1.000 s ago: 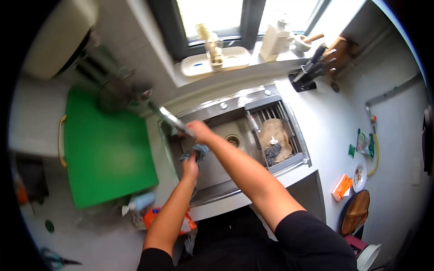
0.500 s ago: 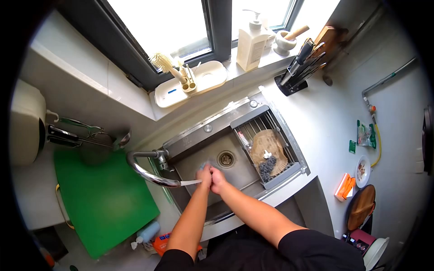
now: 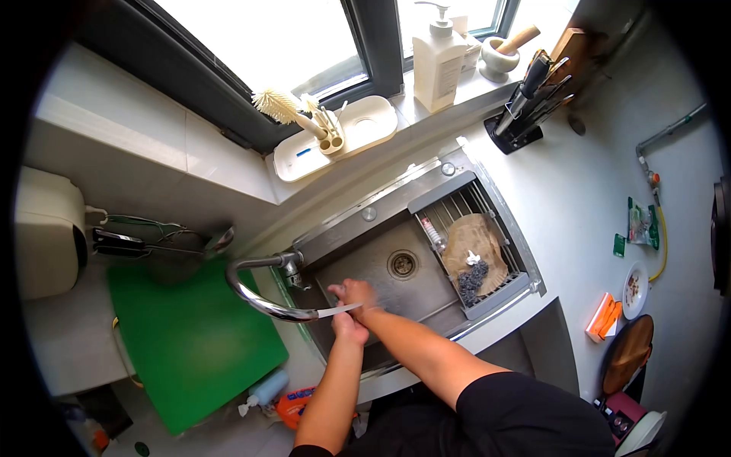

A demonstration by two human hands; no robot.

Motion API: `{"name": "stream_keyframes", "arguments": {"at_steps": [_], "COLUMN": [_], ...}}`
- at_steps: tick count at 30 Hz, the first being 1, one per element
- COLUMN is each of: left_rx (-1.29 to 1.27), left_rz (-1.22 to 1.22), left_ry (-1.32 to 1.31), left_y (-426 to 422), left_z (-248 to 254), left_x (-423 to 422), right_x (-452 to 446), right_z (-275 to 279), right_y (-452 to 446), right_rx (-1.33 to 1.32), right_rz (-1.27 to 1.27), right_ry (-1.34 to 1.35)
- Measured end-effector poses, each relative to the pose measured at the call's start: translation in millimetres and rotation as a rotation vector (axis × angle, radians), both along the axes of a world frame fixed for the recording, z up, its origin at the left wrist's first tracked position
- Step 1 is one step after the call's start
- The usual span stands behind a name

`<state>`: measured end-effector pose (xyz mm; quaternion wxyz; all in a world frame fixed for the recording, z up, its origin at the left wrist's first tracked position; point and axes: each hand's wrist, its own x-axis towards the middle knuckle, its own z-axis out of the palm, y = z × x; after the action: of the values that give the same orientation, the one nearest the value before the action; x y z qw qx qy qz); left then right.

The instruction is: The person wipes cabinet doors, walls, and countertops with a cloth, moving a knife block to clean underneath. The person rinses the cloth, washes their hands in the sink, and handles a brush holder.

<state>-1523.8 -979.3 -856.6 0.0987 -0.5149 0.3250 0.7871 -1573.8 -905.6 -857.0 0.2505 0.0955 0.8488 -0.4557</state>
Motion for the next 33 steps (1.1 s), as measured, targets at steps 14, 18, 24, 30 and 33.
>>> {"name": "stream_keyframes", "arguments": {"at_steps": [14,18,24,30,33], "left_rx": [0.041,-0.061,-0.563,-0.569,-0.570], "left_rz": [-0.478,-0.569,-0.712,-0.631,-0.577], "left_ry": [0.059,0.114,0.040,0.010,0.090], "left_y": [23,52,41,33,-5], "left_z": [-71,-72,-64,-39,-112], "left_x": [-51,-48,-42,-38,-26], "right_x": [64,72,55,27,22], "right_z": [-45,-43,-36,-16,-49], "right_y": [44,51,41,21,2], "right_rx": [0.127,-0.347,-0.675,-0.977,-1.075], "right_rz": [-0.168,-0.922,-1.217,-1.133,-0.978], "right_ry": [0.473,0.123,-0.186,-0.666,-0.730]}}
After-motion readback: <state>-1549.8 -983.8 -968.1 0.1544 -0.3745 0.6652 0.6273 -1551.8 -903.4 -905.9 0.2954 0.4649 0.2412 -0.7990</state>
